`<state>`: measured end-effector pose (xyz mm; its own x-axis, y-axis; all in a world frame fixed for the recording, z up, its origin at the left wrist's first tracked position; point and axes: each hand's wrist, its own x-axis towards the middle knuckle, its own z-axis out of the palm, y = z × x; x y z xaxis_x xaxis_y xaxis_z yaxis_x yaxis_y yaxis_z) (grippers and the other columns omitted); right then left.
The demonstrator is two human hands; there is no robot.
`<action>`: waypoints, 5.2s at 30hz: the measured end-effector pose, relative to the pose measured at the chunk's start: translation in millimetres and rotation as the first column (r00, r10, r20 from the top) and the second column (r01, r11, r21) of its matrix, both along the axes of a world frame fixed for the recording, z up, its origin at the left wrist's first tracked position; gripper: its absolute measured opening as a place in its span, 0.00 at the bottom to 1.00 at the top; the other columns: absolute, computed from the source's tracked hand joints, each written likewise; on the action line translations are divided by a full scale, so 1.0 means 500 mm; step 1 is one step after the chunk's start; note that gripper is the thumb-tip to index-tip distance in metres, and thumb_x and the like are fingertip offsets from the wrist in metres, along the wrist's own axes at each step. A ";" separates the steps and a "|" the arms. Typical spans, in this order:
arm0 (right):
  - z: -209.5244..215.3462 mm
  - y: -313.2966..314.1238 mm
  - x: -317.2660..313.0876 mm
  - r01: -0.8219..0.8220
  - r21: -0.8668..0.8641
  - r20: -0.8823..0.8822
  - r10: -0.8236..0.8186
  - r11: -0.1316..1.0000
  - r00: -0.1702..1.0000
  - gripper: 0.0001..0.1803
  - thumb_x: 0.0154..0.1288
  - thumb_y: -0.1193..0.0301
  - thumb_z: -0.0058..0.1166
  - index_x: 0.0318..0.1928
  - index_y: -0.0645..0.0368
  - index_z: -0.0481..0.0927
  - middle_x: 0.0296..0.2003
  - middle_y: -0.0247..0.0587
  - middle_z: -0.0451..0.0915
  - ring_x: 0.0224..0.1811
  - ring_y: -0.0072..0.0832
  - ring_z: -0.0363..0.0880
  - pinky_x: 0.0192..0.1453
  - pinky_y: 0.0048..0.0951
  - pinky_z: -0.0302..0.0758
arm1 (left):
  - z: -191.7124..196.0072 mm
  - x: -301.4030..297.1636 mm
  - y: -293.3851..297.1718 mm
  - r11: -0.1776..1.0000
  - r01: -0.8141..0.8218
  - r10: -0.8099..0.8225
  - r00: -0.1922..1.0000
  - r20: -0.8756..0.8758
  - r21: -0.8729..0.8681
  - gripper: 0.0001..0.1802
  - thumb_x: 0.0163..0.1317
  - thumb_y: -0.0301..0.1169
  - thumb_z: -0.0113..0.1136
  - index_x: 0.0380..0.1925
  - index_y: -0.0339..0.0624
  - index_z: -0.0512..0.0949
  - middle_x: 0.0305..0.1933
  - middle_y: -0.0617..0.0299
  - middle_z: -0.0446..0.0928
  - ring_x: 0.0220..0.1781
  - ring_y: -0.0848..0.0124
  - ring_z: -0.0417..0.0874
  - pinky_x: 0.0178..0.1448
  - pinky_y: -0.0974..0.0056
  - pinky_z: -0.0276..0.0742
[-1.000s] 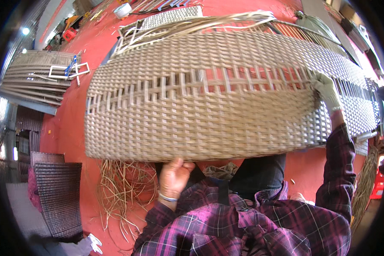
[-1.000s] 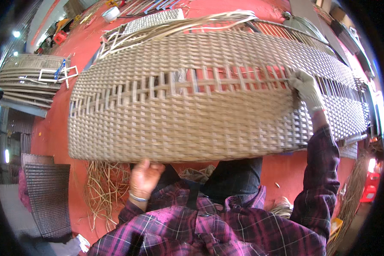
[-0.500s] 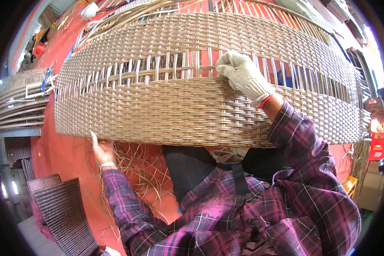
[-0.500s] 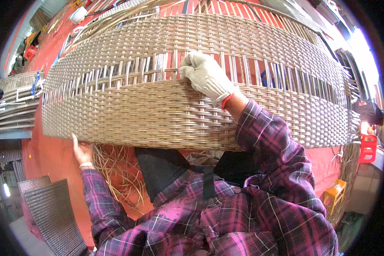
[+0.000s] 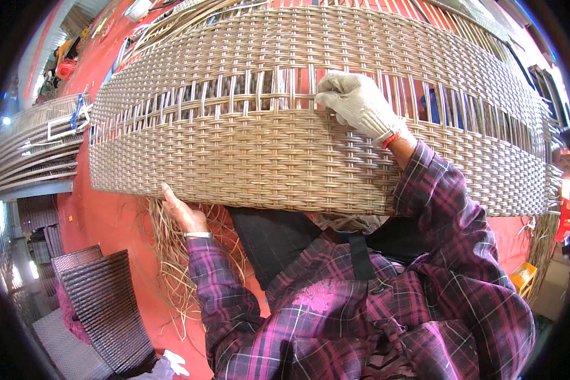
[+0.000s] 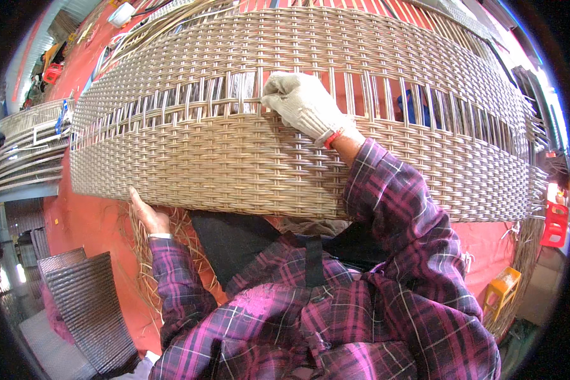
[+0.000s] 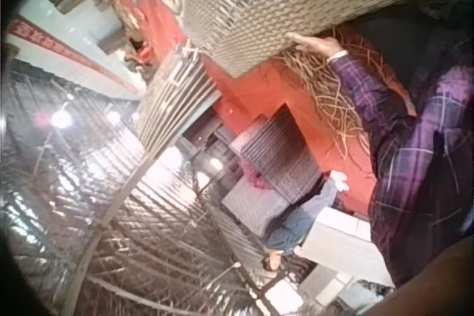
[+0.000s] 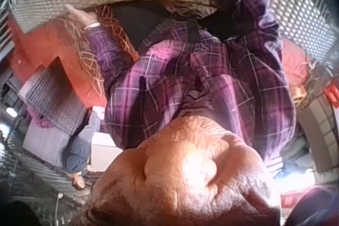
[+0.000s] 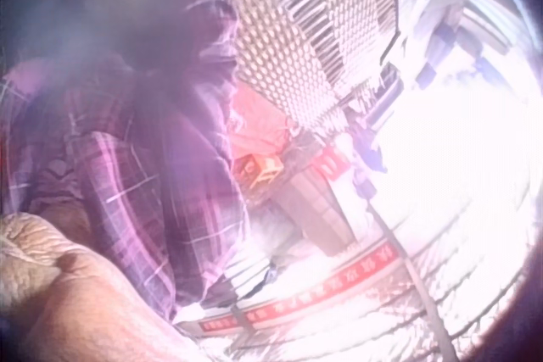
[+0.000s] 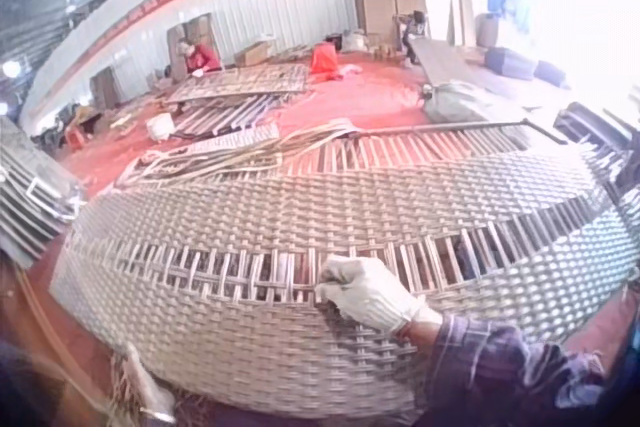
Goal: The person weaves a large basket by hand, interlacing flexible reed strips through a vertical frame. They repeatedly pull and tighten the strips to form a tight weave pattern.
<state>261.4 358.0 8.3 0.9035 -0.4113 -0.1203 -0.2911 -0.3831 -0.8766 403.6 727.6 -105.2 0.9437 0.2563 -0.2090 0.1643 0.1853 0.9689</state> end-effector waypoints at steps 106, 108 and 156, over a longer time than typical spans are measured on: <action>-0.025 -0.065 0.028 -0.220 -0.009 -0.212 0.213 0.975 0.954 0.11 0.61 0.69 0.55 0.42 0.61 0.80 0.24 0.37 0.81 0.24 0.23 0.79 0.28 0.29 0.76 | 0.155 -0.014 -0.492 0.140 0.331 -0.946 0.324 0.027 0.933 0.10 0.57 0.37 0.67 0.34 0.44 0.86 0.34 0.55 0.84 0.36 0.61 0.85 0.41 0.61 0.78; -0.029 -0.069 0.023 -0.161 0.101 -0.129 0.173 0.982 0.976 0.11 0.60 0.71 0.57 0.42 0.61 0.81 0.24 0.37 0.81 0.24 0.22 0.78 0.27 0.27 0.75 | 0.156 -0.012 -0.490 0.165 0.395 -0.944 0.327 0.029 0.904 0.10 0.57 0.37 0.67 0.33 0.44 0.86 0.33 0.55 0.84 0.35 0.60 0.85 0.40 0.61 0.78; -0.045 -0.158 -0.088 -0.001 0.490 0.161 -0.090 0.872 0.983 0.05 0.59 0.75 0.59 0.36 0.60 0.82 0.23 0.30 0.77 0.19 0.15 0.69 0.22 0.21 0.65 | 0.111 -0.138 -0.590 0.476 0.284 -0.865 0.325 0.383 0.832 0.07 0.56 0.30 0.66 0.35 0.44 0.86 0.34 0.55 0.83 0.35 0.57 0.84 0.41 0.58 0.78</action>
<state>217.4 278.9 -14.3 0.9104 -0.3820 -0.1587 -0.1237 0.1145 -0.9857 334.8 432.4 -49.6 0.5684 -0.6601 0.4911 -0.7677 -0.2110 0.6051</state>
